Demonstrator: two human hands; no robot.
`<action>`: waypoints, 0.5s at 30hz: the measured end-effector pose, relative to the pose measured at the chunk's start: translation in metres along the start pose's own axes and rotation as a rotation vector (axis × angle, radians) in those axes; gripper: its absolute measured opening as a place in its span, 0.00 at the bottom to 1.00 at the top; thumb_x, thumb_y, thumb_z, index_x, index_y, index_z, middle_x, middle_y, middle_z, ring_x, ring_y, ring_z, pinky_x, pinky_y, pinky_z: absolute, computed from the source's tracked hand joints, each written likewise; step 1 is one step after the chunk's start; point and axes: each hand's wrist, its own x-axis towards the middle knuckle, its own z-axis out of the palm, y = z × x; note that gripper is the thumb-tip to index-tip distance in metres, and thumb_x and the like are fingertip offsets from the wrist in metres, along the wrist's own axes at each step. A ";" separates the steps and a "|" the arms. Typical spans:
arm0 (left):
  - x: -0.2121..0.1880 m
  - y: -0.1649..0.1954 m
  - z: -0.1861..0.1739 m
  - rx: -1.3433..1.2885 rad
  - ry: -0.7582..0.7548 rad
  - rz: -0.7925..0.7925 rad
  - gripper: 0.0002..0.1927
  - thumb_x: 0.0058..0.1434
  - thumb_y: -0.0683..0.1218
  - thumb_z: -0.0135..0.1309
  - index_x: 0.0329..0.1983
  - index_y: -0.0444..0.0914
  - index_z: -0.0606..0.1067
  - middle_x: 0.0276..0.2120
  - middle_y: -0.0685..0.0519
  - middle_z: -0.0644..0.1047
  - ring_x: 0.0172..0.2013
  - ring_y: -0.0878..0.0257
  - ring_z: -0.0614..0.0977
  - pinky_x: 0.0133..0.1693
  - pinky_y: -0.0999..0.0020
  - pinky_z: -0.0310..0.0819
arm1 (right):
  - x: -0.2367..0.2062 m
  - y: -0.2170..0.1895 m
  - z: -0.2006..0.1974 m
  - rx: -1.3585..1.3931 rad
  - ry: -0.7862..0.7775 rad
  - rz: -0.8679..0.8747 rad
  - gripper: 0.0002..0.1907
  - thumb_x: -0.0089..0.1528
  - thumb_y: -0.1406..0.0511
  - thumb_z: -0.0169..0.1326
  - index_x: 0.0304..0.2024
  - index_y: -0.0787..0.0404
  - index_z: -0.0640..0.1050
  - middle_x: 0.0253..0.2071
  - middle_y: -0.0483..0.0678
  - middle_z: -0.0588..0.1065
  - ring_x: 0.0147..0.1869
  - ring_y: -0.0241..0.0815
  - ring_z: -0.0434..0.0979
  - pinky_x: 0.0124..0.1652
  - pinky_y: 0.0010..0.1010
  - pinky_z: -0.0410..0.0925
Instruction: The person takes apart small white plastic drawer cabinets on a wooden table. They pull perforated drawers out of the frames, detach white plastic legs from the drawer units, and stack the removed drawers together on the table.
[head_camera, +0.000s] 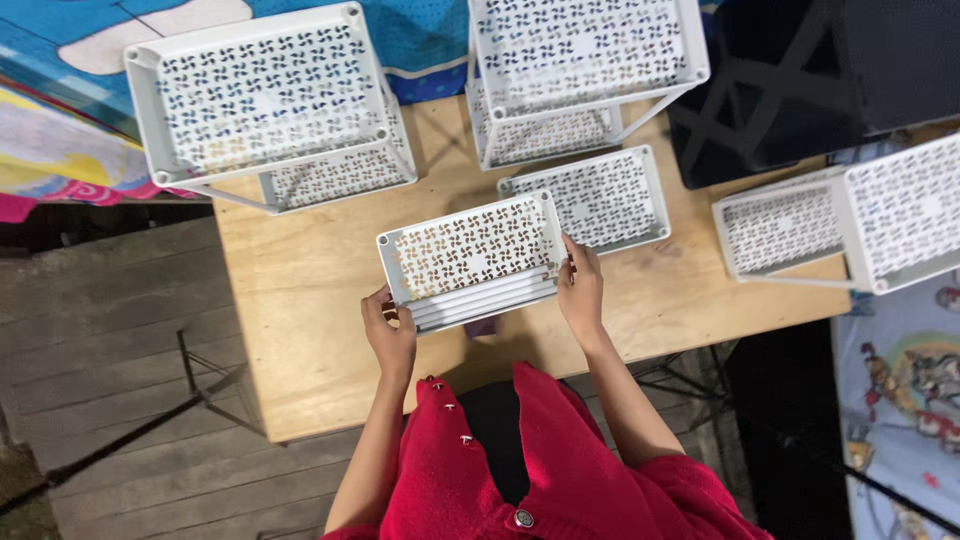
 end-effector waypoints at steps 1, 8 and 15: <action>-0.005 0.004 0.011 0.008 0.002 -0.004 0.16 0.59 0.33 0.50 0.51 0.32 0.72 0.46 0.46 0.73 0.40 0.58 0.79 0.40 0.65 0.75 | 0.006 0.007 -0.010 -0.008 -0.010 -0.001 0.26 0.63 0.79 0.48 0.63 0.60 0.75 0.45 0.55 0.74 0.42 0.47 0.76 0.40 0.34 0.71; -0.022 0.034 0.078 -0.016 0.044 0.050 0.18 0.60 0.32 0.50 0.54 0.32 0.72 0.46 0.45 0.73 0.42 0.56 0.79 0.42 0.63 0.75 | 0.039 0.044 -0.062 -0.032 -0.023 -0.052 0.26 0.64 0.79 0.48 0.64 0.61 0.74 0.47 0.56 0.74 0.41 0.49 0.74 0.38 0.35 0.69; -0.020 0.049 0.112 0.007 -0.034 0.021 0.21 0.58 0.32 0.52 0.56 0.33 0.72 0.44 0.45 0.73 0.40 0.54 0.80 0.39 0.62 0.78 | 0.051 0.067 -0.078 -0.067 0.064 -0.066 0.26 0.63 0.80 0.47 0.64 0.62 0.74 0.50 0.57 0.74 0.45 0.53 0.74 0.42 0.38 0.69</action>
